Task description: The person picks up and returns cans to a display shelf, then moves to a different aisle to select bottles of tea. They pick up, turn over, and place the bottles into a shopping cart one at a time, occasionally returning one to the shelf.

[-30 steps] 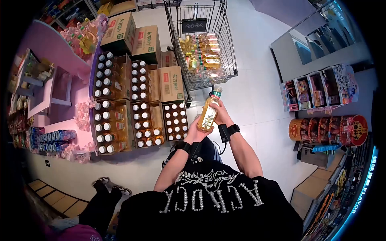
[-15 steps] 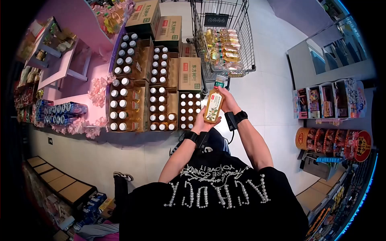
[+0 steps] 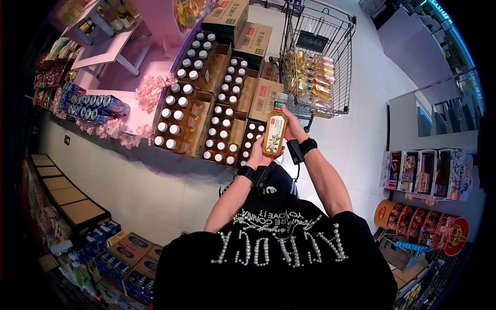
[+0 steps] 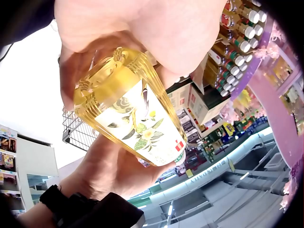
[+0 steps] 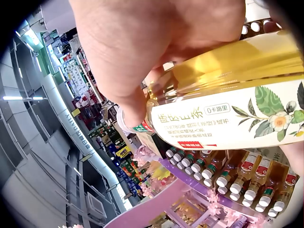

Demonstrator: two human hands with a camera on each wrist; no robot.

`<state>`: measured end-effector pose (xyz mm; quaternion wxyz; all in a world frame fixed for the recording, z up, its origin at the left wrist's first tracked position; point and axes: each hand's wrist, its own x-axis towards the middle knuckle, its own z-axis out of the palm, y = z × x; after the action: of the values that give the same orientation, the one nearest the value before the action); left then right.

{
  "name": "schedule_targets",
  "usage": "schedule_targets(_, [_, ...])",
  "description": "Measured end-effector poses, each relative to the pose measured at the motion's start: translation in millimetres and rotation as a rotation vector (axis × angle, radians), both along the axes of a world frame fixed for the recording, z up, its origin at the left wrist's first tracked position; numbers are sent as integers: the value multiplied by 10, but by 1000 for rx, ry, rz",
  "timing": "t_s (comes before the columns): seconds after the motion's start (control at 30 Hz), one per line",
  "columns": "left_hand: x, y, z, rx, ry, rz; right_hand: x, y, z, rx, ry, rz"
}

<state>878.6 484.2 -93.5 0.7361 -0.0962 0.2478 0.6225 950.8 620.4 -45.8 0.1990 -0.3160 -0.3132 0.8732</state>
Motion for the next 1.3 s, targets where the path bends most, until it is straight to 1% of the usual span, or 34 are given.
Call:
schedule_targets(0.07, [-25,17,32,-19,-15,29,-30,61,-24,4,32,71])
schedule_targets(0.13, [-44,39,79,-14,32,79,-128,91,9,-6,3,65])
schedule_targets(0.2, [-72,43,93,-16,0,120,-206,73,79,9,-1,80])
schedule_targets(0.27, [-106,81,35,-7,-13,166,-303,126,73,-2,9,92])
schedule_targets(0.4, [-162,175,-17,-24,-12,273,-508,259,93,-31,-20,201])
schedule_targets(0.43, [-173,212,-6,-39,-8,310,-576,324,15,-12,-7,189])
schedule_targets(0.63, [-139,547,47,-17,-12,507,-797,721,-32,-72,-9,376])
schedule_targets(0.7, [-58,702,-40,4,-26,567,-815,879,-101,-101,-27,415])
schedule_targets(0.8, [58,885,-17,-55,-25,673,-826,1128,-269,-152,34,556])
schedule_targets(0.87, [110,960,-10,-94,-6,722,-862,1189,-281,-175,0,551])
schedule_targets(0.93, [153,1016,23,-170,39,751,-859,1267,-271,-241,7,607])
schedule_targets(1.0, [160,1063,38,-143,10,775,-898,1307,-340,-252,40,605])
schedule_targets(1.07, [171,1088,129,-171,21,808,-919,1339,-292,-280,55,650])
schedule_targets(1.13, [189,1094,109,-180,22,838,-942,1342,-236,-292,53,695])
schedule_targets(1.2, [232,1087,83,-182,20,881,-970,1313,-230,-298,49,754])
schedule_targets(1.27, [264,1061,88,-186,33,947,-1039,1252,-276,-250,13,743])
schedule_targets(1.3, [284,1034,79,-210,25,983,-1067,1210,-348,-270,18,771])
